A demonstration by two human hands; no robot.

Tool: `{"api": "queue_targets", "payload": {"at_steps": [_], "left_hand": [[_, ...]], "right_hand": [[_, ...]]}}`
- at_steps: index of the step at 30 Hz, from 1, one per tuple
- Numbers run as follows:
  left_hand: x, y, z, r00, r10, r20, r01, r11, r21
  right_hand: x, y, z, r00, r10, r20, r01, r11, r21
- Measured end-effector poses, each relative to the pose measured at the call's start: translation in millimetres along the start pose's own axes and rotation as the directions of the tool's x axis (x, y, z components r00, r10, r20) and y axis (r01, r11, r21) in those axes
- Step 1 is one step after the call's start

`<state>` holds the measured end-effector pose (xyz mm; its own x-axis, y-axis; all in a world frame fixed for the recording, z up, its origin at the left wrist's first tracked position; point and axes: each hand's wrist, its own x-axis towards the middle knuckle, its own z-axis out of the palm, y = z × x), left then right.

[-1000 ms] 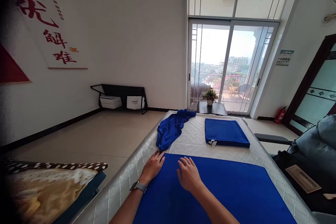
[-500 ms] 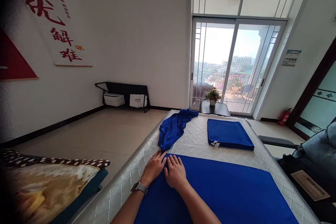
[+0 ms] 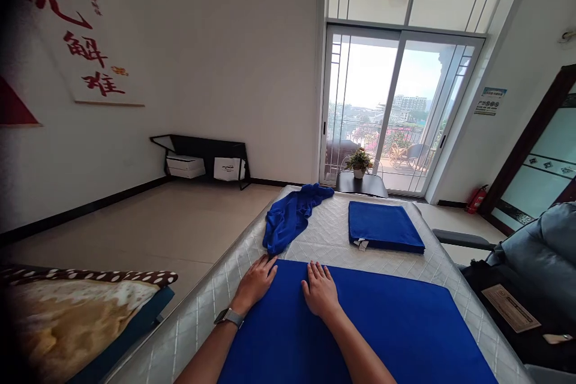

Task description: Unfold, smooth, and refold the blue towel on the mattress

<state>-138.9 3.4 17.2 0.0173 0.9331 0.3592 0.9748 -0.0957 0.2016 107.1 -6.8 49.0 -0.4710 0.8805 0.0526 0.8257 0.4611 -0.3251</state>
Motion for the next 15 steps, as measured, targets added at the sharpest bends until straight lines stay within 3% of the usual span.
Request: {"api": "queue_targets", "payload": {"at_steps": [15], "left_hand": [[-0.6, 0.7, -1.3, 0.999, -0.027, 0.017, 0.028, 0.999, -0.033]], "right_hand": [[-52.9, 101.1, -39.4, 0.989, 0.148, 0.025, -0.145, 0.986, -0.085]]}}
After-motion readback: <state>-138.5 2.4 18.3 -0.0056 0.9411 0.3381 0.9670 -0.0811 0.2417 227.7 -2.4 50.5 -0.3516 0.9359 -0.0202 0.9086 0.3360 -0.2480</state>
